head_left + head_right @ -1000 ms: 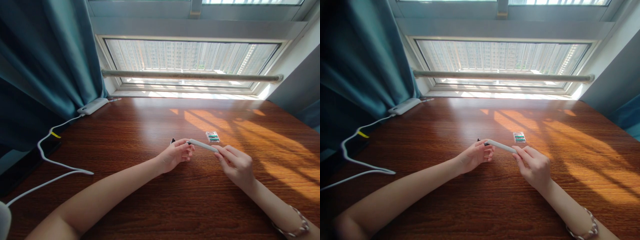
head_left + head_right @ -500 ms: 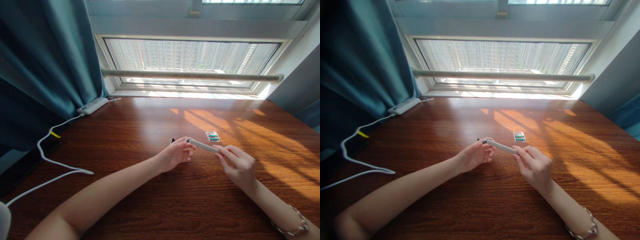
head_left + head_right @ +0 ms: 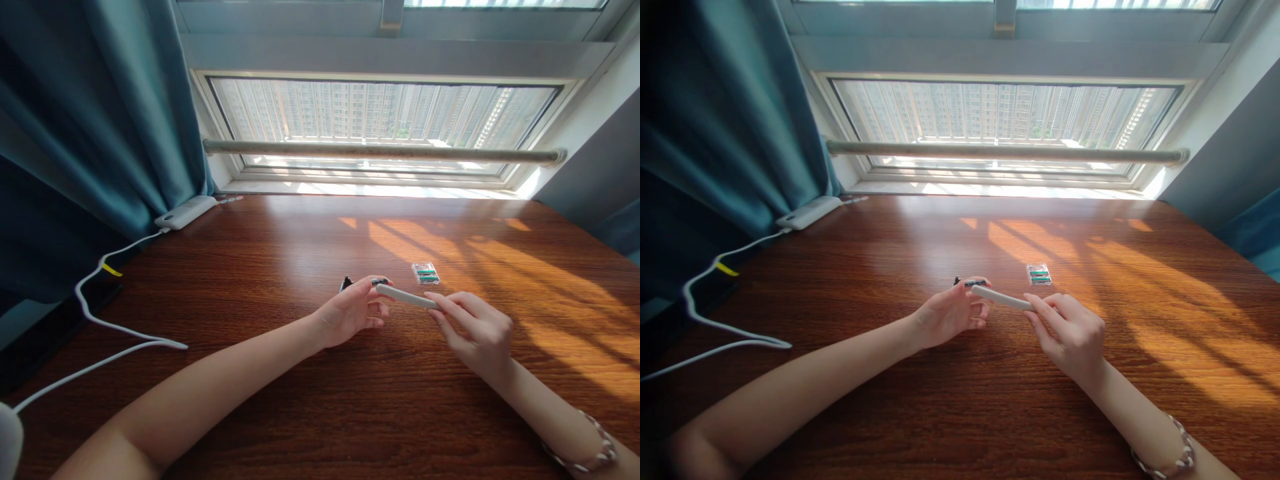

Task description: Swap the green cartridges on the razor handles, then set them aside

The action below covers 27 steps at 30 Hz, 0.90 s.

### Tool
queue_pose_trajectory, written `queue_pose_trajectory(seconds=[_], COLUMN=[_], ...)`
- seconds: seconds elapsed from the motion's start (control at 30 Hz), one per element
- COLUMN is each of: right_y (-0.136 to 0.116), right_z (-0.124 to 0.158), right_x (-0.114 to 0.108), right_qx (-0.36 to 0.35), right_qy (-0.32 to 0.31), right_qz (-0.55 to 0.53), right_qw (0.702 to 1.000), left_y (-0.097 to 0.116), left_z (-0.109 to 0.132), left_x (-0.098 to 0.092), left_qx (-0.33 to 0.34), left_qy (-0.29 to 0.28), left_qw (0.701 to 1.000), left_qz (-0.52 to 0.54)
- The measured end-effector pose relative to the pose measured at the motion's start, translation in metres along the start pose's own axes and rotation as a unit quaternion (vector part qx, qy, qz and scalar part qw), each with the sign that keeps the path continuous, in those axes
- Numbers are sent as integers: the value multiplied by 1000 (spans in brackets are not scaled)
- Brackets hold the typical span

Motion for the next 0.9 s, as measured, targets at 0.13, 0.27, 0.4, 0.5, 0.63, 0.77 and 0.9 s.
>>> queue_pose_trajectory(seconds=[0.13, 0.27, 0.4, 0.5, 0.63, 0.77, 0.9], right_y=[0, 2, 0, -8, -14, -12, -11], right_z=[1, 0, -1, -1, 1, 3, 4], right_x=[1, 1, 2, 6, 13, 13, 14], right_qx=[4, 15, 60, 69, 78, 99, 87], right_qy=[0, -2, -3, -44, -92, -73, -82], right_qz=[-5, -16, -70, -117, -102, -64, -67], right_qw=[1000, 1000, 996, 990, 988, 990, 991], left_y=[2, 1, -4, -8, -11, -11, -10], left_z=[1, 2, 1, 2, 2, 1, -1], left_x=[2, 2, 3, 5, 8, 7, 4], left_qx=[7, 8, -9, -23, -27, -6, -8], left_qy=[-6, -17, -22, -17, -9, -1, 9], left_qw=[1000, 1000, 1000, 999, 998, 998, 998], left_qz=[-13, -12, 1, 23, 58, 58, 59])
Point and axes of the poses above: each hand's wrist, its own z-axis away from the middle knuckle, its own x-axis out of the palm, y = z × x, the point moved 3 cm from there along -z, towards the middle knuckle, and after that the axes turned 3 degrees about x, right-handed, at the moved point
